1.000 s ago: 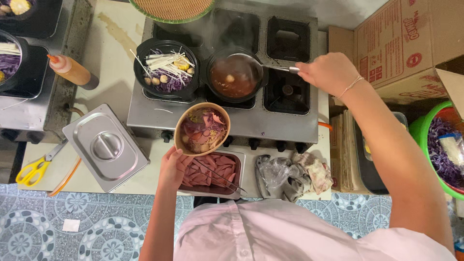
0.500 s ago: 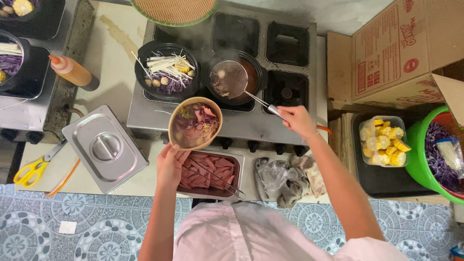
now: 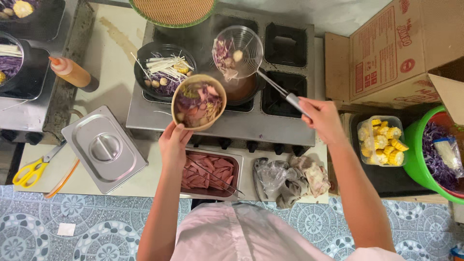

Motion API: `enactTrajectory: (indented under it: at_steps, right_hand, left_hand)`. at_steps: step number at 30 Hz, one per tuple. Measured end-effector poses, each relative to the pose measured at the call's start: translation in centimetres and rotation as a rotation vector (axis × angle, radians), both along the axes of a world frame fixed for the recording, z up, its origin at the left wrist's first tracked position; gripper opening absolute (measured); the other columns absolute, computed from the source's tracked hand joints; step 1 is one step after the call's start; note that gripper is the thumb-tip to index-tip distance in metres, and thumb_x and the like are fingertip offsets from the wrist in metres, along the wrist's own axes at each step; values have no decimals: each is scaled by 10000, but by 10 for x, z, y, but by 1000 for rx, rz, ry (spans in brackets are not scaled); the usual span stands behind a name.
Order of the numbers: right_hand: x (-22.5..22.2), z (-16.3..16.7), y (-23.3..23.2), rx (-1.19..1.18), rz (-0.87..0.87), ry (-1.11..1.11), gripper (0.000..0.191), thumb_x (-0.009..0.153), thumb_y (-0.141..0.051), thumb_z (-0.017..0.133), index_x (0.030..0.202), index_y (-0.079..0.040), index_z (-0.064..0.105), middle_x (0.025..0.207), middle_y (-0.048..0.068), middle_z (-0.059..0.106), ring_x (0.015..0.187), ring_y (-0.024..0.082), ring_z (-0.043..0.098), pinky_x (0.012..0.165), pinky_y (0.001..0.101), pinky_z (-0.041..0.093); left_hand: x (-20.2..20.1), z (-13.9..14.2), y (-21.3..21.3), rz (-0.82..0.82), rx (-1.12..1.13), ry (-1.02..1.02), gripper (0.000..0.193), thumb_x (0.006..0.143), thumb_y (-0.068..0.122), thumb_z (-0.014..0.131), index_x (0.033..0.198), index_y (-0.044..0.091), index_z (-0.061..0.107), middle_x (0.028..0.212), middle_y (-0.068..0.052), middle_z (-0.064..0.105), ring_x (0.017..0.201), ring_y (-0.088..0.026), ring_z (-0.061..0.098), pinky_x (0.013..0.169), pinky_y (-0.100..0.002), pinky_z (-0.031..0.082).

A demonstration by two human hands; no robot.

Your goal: The person chops green herbs on a wooden cutting board with a knife, then moves to a multi-burner stove and assembles a noodle soup bowl: they ladle hot broth into a paper bowl, add noodles with a skimmer, place vegetables and sliced sausage into the bowl, and finish with broth using a ladle.

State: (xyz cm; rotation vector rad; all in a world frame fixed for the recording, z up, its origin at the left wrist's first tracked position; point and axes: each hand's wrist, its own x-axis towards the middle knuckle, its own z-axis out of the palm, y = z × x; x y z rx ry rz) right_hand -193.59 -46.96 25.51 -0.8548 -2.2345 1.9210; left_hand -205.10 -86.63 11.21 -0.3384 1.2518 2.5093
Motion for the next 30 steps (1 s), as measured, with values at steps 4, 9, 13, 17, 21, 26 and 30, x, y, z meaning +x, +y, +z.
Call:
enactTrajectory:
  at_steps: [4, 9, 13, 17, 21, 26, 30]
  right_hand:
    - [16, 39, -18, 183, 93, 60, 351, 1006, -198, 674, 1298, -8, 719, 709, -33, 550, 599, 25, 469, 505, 207, 345]
    - [37, 52, -50, 737, 197, 135, 311, 992, -188, 737, 1277, -66, 753, 662, 35, 549, 616, 75, 458, 527, 251, 400]
    - [45, 55, -62, 1215, 340, 356, 320, 938, -111, 787, 1253, -64, 759, 706, 93, 586, 533, 184, 500, 527, 326, 415]
    - [49, 63, -65, 1524, 411, 551, 370, 910, -73, 816, 1272, -53, 742, 689, 54, 505, 618, 227, 528, 596, 367, 460]
    - [55, 64, -67, 1568, 419, 611, 370, 905, -50, 816, 1265, -33, 736, 736, 40, 532, 650, 226, 546, 619, 361, 469]
    - [75, 45, -74, 1454, 417, 546, 358, 899, -53, 825, 1245, -32, 736, 707, 46, 512, 635, 218, 542, 610, 363, 470]
    - [82, 13, -87, 1306, 373, 493, 369, 910, -76, 819, 1263, -22, 726, 739, 36, 596, 618, 169, 564, 565, 319, 463]
  left_hand:
    - [-20, -1, 29, 35, 53, -11, 466, 948, 128, 687, 1340, -94, 567, 1178, -154, 694, 1074, -260, 713, 1018, -407, 573]
    - [-31, 7, 52, 42, 76, -46, 456, 940, 113, 691, 1329, -90, 565, 1172, -153, 687, 1050, -259, 721, 989, -410, 588]
    - [-22, 14, 53, -8, 95, 24, 462, 946, 113, 674, 1328, -119, 559, 1192, -171, 692, 1090, -275, 726, 1024, -414, 583]
    - [-18, 12, 55, -40, 108, -36, 478, 945, 143, 651, 1342, -106, 557, 1200, -175, 690, 1083, -288, 717, 1009, -419, 576]
    - [-12, 1, 51, -46, 205, -69, 482, 952, 146, 645, 1342, -112, 530, 1212, -179, 680, 1085, -312, 708, 1014, -433, 576]
    - [10, -26, 25, -19, 144, -157, 455, 940, 116, 648, 1332, -72, 513, 1185, -167, 677, 1085, -293, 708, 1006, -423, 588]
    - [42, -60, -6, -7, 101, -188, 429, 939, 101, 653, 1318, -76, 561, 1163, -157, 695, 1056, -272, 703, 976, -408, 586]
